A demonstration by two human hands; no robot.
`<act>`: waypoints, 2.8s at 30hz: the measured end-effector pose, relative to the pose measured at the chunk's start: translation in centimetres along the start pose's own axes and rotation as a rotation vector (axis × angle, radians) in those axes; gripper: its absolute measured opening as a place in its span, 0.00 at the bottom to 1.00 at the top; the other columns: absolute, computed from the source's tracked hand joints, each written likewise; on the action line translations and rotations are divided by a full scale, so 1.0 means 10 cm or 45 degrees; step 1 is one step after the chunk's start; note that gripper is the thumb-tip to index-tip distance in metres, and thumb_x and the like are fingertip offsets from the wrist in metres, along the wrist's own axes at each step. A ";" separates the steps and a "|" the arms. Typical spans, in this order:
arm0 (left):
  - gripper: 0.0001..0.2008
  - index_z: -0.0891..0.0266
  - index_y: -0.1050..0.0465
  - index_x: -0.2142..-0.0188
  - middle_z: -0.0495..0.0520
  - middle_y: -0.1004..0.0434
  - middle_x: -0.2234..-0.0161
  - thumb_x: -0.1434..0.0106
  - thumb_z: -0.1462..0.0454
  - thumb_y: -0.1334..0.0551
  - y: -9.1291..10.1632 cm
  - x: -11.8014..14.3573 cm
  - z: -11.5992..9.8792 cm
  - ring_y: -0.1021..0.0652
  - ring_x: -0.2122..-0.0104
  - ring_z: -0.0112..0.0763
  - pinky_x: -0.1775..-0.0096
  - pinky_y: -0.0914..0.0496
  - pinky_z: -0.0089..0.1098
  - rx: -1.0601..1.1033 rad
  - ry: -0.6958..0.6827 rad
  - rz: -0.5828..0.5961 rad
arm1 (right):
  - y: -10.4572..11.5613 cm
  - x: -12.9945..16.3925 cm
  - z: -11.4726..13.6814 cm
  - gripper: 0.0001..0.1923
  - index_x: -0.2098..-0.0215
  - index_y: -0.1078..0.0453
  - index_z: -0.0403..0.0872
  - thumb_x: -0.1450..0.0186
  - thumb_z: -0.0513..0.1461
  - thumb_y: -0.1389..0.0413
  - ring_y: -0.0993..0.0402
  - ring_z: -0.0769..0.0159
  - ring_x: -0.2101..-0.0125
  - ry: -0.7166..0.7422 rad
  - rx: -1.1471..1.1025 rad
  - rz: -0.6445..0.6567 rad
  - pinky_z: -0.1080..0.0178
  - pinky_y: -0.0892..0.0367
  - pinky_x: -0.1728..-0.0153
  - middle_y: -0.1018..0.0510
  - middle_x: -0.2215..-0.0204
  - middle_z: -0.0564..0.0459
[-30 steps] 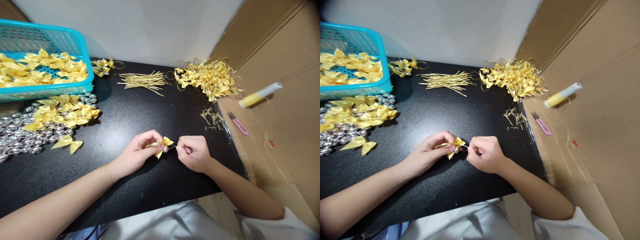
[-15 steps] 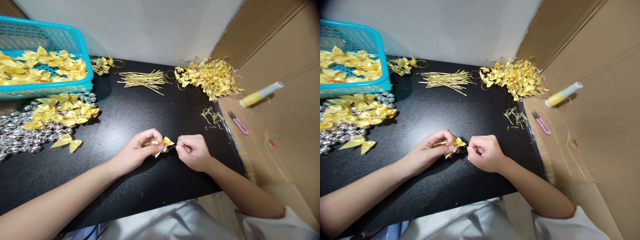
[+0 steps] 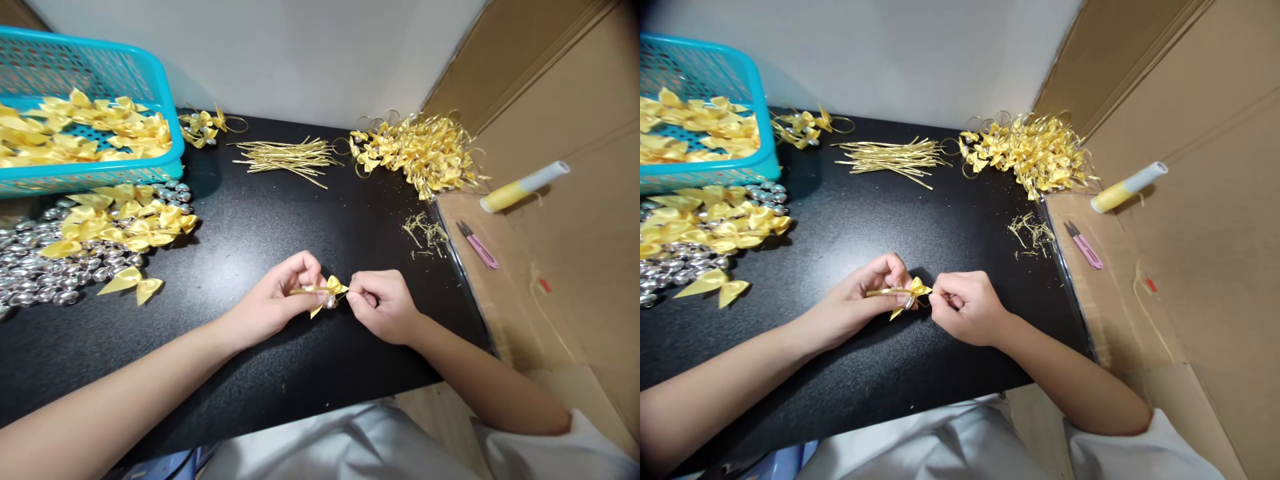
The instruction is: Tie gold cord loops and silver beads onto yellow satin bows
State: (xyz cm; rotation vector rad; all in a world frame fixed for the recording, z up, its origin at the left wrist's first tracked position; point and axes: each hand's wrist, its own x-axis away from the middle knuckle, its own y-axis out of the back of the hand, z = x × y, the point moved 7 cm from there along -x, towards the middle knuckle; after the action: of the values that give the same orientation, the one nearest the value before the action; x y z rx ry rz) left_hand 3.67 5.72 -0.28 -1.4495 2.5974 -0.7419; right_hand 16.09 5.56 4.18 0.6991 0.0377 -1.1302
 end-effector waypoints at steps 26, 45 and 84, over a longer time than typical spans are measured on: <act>0.06 0.63 0.29 0.71 0.47 0.22 0.72 0.40 0.67 0.34 0.08 0.03 0.00 0.26 0.69 0.24 0.66 0.36 0.26 0.004 -0.056 -0.075 | 0.03 0.01 -0.16 0.06 0.68 0.22 0.46 0.40 0.30 0.40 0.28 0.71 0.75 -0.158 -0.025 -0.070 0.67 0.32 0.72 0.22 0.75 0.54; 0.07 0.63 0.31 0.71 0.48 0.24 0.72 0.41 0.65 0.33 0.08 0.04 0.00 0.28 0.71 0.26 0.66 0.37 0.28 -0.022 -0.010 -0.099 | -0.03 0.00 -0.16 0.06 0.71 0.30 0.45 0.38 0.30 0.44 0.34 0.73 0.75 -0.182 -0.048 0.064 0.69 0.37 0.73 0.29 0.76 0.56; 0.08 0.63 0.33 0.71 0.48 0.25 0.74 0.42 0.68 0.33 0.05 0.00 0.00 0.29 0.74 0.23 0.71 0.37 0.24 -0.006 0.038 -0.065 | 0.11 0.02 0.10 0.09 0.69 0.28 0.46 0.38 0.29 0.47 0.31 0.70 0.74 0.127 0.168 -0.101 0.66 0.33 0.74 0.27 0.76 0.54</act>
State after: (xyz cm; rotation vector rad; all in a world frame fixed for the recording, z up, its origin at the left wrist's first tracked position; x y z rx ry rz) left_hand 3.22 5.93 -0.48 -1.5227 2.5947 -0.7695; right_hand 16.75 5.18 5.41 0.8776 0.0765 -1.1808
